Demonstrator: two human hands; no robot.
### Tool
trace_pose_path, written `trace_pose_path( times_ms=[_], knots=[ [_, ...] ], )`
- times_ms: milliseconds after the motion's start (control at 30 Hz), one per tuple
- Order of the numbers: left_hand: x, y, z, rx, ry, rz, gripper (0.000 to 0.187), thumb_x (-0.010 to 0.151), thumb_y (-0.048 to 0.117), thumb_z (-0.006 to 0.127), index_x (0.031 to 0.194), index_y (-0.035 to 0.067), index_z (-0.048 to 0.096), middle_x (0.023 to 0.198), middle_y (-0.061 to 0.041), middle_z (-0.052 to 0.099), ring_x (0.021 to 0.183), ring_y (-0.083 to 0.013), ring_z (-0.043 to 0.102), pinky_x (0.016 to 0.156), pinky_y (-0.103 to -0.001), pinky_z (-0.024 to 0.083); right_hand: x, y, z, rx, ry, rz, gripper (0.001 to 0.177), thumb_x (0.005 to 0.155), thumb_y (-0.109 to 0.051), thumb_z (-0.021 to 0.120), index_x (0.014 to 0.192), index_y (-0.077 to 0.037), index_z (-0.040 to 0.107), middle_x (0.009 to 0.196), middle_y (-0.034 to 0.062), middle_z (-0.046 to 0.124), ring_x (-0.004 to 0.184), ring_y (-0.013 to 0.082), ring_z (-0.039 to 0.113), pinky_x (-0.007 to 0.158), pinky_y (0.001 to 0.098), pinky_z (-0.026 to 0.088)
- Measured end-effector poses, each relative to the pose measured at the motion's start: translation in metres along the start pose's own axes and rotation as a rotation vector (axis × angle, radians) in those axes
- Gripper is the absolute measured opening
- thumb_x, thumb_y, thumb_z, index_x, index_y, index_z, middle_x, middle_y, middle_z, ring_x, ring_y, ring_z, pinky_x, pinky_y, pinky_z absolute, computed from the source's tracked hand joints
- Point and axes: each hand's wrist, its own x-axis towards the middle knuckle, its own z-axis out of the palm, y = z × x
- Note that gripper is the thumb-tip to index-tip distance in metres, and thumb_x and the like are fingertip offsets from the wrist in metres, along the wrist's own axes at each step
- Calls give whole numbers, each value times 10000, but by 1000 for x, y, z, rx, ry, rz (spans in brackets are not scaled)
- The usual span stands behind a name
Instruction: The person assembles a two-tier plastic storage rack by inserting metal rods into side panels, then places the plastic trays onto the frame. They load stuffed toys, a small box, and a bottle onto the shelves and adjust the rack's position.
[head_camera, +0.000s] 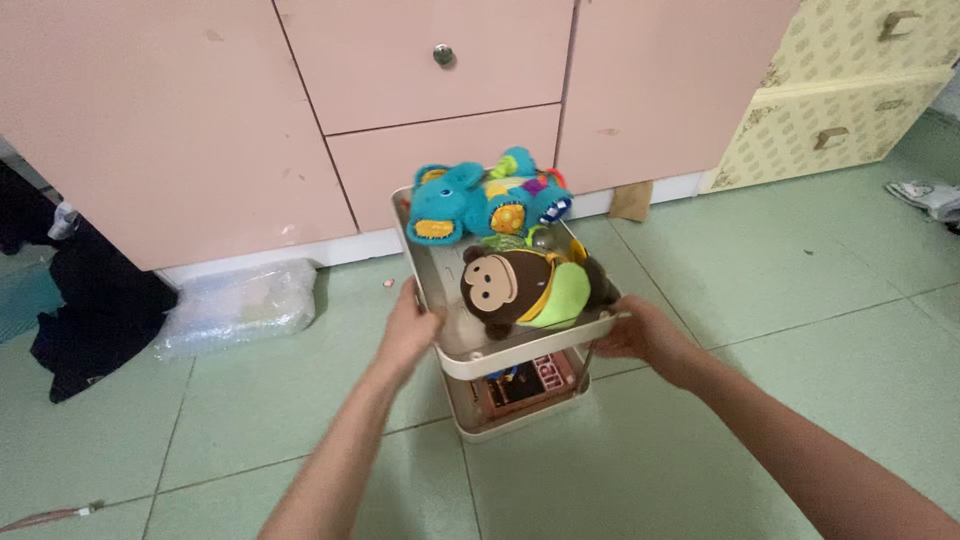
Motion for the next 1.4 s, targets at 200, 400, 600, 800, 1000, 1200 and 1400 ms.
trace_pose_path(
  times_ms=[200,400,600,800,1000,1200,1400],
  knots=[
    [23,22,-41,213,65,-34,592,840,157,620,1431,113,637,1364,-171,697,1238,-289,672,1082,-393,500,-21,22,48,205,-191,155,480,943,-383,570,1243,-10,538,1212,236,668,1120,330,690,1085,507,527],
    [-62,40,-15,366,579,-181,778,858,255,760,1469,-12,358,1504,-232,382,1404,-409,373,1132,-575,315,-33,35,98,258,-293,144,482,930,-318,607,1341,-83,518,1327,117,640,1217,270,642,1100,470,515],
    [-100,35,29,59,615,58,1112,863,123,707,1548,-86,-143,1587,-443,-2,1459,-576,148,1182,-576,202,17,-18,19,-768,-258,65,596,820,-280,722,1370,-72,628,1254,131,724,1119,268,664,978,430,559],
    [-66,-1,13,66,511,55,1139,865,114,705,1548,-56,-190,1601,-421,-109,1528,-532,-19,1252,-517,71,92,-7,-16,-876,339,-217,718,830,-256,781,1425,-3,466,1333,189,612,1167,298,655,982,428,545],
    [19,-30,-47,12,237,115,1090,892,105,678,1579,28,-165,1691,-267,-103,1582,-387,-24,1264,-395,64,101,29,-18,-715,285,-184,672,863,-222,755,1407,-7,425,1366,164,574,1243,273,586,1025,426,491],
    [87,-29,-90,-250,-132,66,1071,821,121,632,1648,145,-49,1663,-198,251,1500,-320,350,1219,-397,283,82,75,-5,-488,120,-333,436,885,-229,693,1295,-105,615,1303,56,669,1217,183,617,1009,370,486],
    [8,-65,-76,-419,-40,72,761,944,343,554,1607,70,299,1609,-142,433,1494,-263,398,1220,-402,299,92,91,-43,-912,309,-568,370,762,-133,821,1095,-92,664,1080,92,694,1015,253,677,846,387,560]
  ],
)
